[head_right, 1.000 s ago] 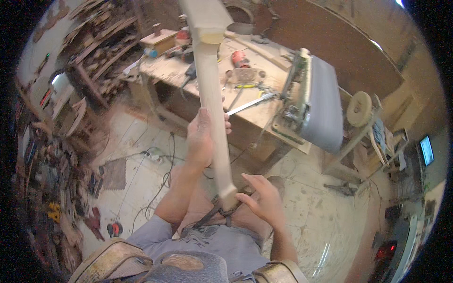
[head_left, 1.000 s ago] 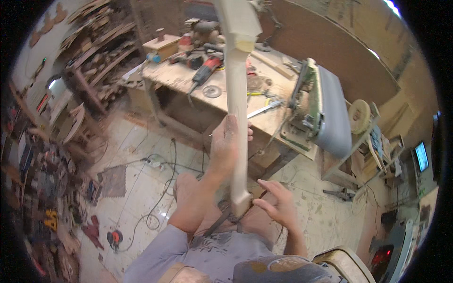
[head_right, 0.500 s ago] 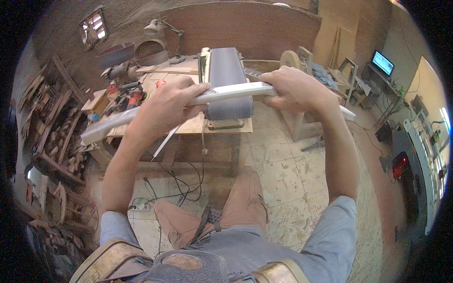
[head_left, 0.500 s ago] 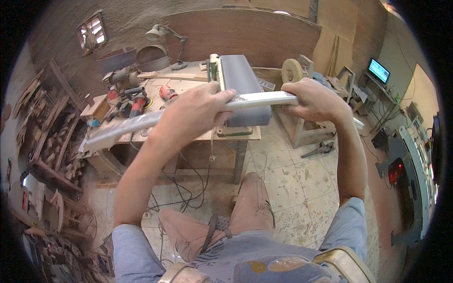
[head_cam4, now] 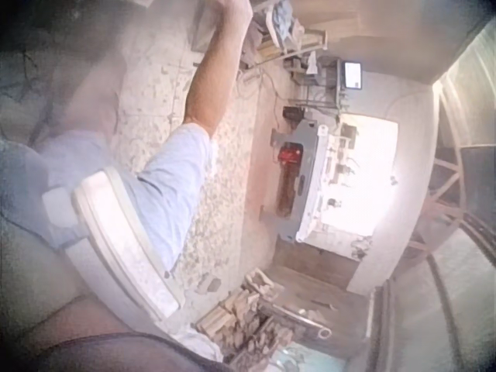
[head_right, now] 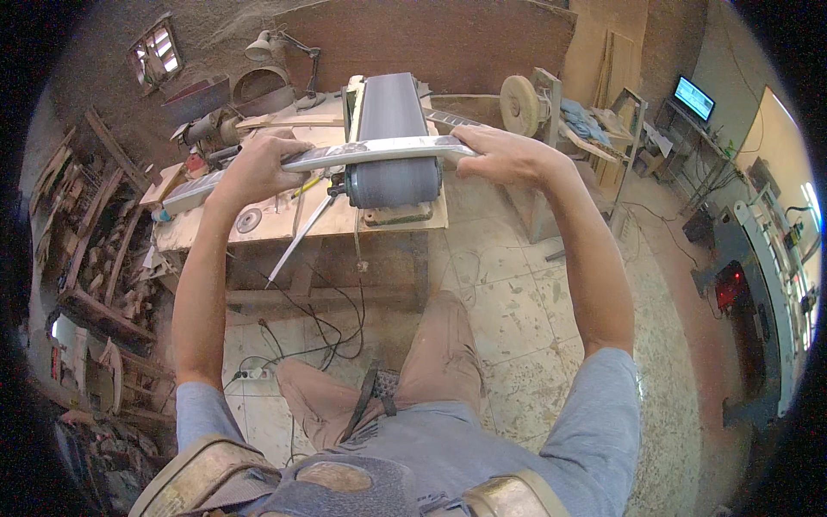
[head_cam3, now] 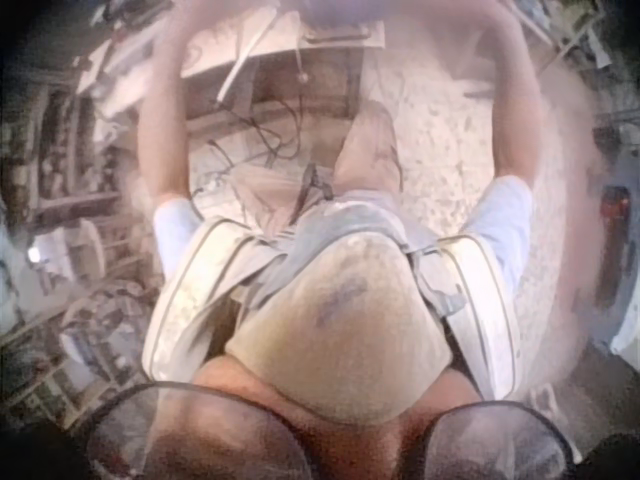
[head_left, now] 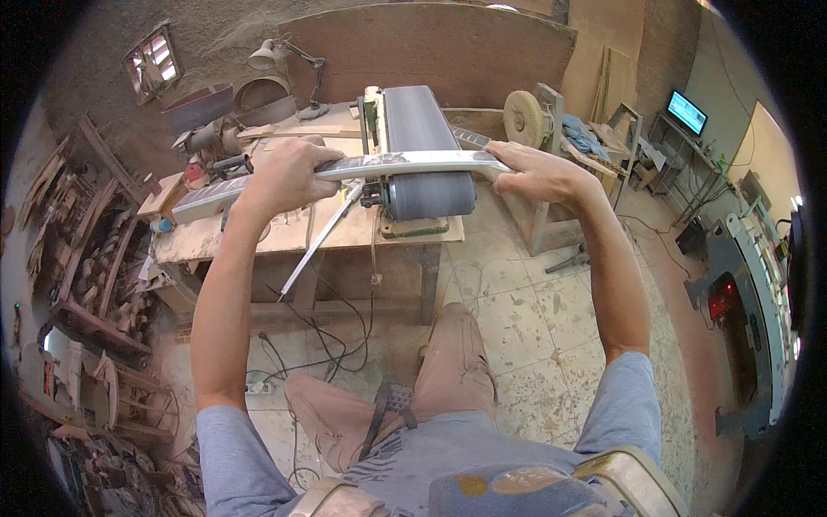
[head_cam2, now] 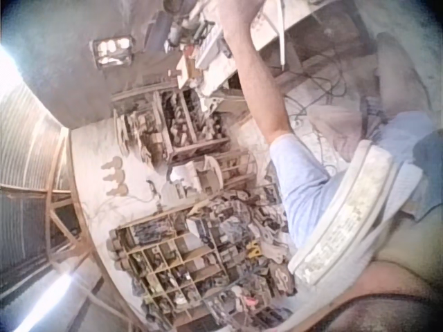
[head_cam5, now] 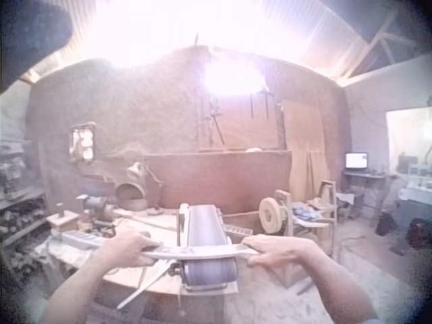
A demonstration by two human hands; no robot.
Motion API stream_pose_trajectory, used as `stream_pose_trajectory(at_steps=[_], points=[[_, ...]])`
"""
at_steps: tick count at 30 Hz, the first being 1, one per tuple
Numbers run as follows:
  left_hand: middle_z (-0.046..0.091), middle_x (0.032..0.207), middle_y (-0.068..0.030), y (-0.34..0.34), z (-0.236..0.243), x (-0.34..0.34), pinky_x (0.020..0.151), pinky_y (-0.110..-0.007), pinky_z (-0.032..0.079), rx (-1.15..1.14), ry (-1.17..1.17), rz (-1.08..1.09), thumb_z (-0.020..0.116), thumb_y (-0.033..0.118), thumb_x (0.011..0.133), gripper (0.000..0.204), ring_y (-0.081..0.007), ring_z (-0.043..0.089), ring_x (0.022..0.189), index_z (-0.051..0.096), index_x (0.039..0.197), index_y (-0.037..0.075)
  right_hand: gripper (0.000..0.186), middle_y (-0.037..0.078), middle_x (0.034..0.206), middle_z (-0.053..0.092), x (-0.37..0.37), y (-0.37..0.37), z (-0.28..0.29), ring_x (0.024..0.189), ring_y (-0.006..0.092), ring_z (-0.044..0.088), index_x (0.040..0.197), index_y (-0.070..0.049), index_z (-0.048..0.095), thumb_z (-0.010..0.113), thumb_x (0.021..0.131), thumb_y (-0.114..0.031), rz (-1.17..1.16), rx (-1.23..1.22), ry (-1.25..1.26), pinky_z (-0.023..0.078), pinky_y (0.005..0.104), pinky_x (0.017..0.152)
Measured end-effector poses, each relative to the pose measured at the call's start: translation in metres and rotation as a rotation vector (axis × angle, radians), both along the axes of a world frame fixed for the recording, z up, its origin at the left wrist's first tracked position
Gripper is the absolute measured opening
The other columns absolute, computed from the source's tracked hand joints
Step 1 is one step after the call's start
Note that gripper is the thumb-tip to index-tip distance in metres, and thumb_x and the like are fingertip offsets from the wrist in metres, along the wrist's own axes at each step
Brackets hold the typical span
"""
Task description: The person sands a wooden guitar neck using a belt sander, holding the neck with both hands and pressing it against the moving belt. They move the neck back and forth and rotate it to sand the length of the neck and the curved heel area.
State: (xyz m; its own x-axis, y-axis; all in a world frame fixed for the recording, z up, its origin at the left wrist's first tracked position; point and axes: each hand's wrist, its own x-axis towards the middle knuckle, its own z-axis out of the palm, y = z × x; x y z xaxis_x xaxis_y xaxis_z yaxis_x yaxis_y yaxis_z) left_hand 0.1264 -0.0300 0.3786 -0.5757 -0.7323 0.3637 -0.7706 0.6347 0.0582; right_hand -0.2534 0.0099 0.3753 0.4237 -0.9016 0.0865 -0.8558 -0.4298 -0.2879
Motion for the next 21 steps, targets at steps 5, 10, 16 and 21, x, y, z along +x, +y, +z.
stream_pose_trajectory(at_steps=[5, 10, 16, 21], points=[[0.072, 0.098, -0.0184, 0.001, 0.0, 0.003, 0.086, -0.043, 0.052, -0.061, 0.005, -0.011, 0.077, 0.021, 0.073, 0.043, -0.0349, 0.068, 0.094, 0.077, 0.114, 0.008, 0.064, 0.022, 0.133, 0.051, 0.003, -0.007, 0.001, 0.129, 0.0353, 0.046, 0.138, 0.003, 0.043, 0.05, 0.083, -0.028, 0.004, 0.061, 0.016, 0.036, 0.0422, 0.115], [0.069, 0.097, -0.0153, 0.0, -0.006, 0.007, 0.089, -0.042, 0.049, -0.081, 0.133, -0.051, 0.083, 0.023, 0.07, 0.05, -0.0328, 0.065, 0.095, 0.075, 0.116, 0.003, 0.059, 0.022, 0.133, 0.049, -0.004, -0.011, -0.014, 0.132, 0.0348, 0.045, 0.14, 0.002, 0.038, 0.055, 0.088, -0.02, 0.074, -0.115, -0.007, 0.034, 0.0432, 0.117], [0.071, 0.104, -0.0119, -0.001, -0.018, 0.009, 0.083, -0.042, 0.053, -0.236, 0.132, -0.025, 0.083, 0.016, 0.068, 0.051, -0.0326, 0.069, 0.092, 0.075, 0.118, 0.008, 0.047, 0.017, 0.13, 0.051, 0.004, -0.006, -0.013, 0.128, 0.0357, 0.049, 0.132, -0.002, 0.043, 0.065, 0.091, -0.012, 0.034, -0.235, 0.098, 0.04, 0.0473, 0.111], [0.07, 0.1, -0.0088, -0.004, -0.026, 0.016, 0.08, -0.041, 0.055, -0.398, 0.161, -0.057, 0.085, 0.01, 0.064, 0.055, -0.0287, 0.068, 0.09, 0.075, 0.119, 0.011, 0.047, 0.015, 0.131, 0.053, 0.013, -0.003, -0.023, 0.119, 0.0366, 0.054, 0.129, -0.004, 0.047, 0.072, 0.09, -0.013, 0.031, -0.431, 0.077, 0.046, 0.0483, 0.104]])
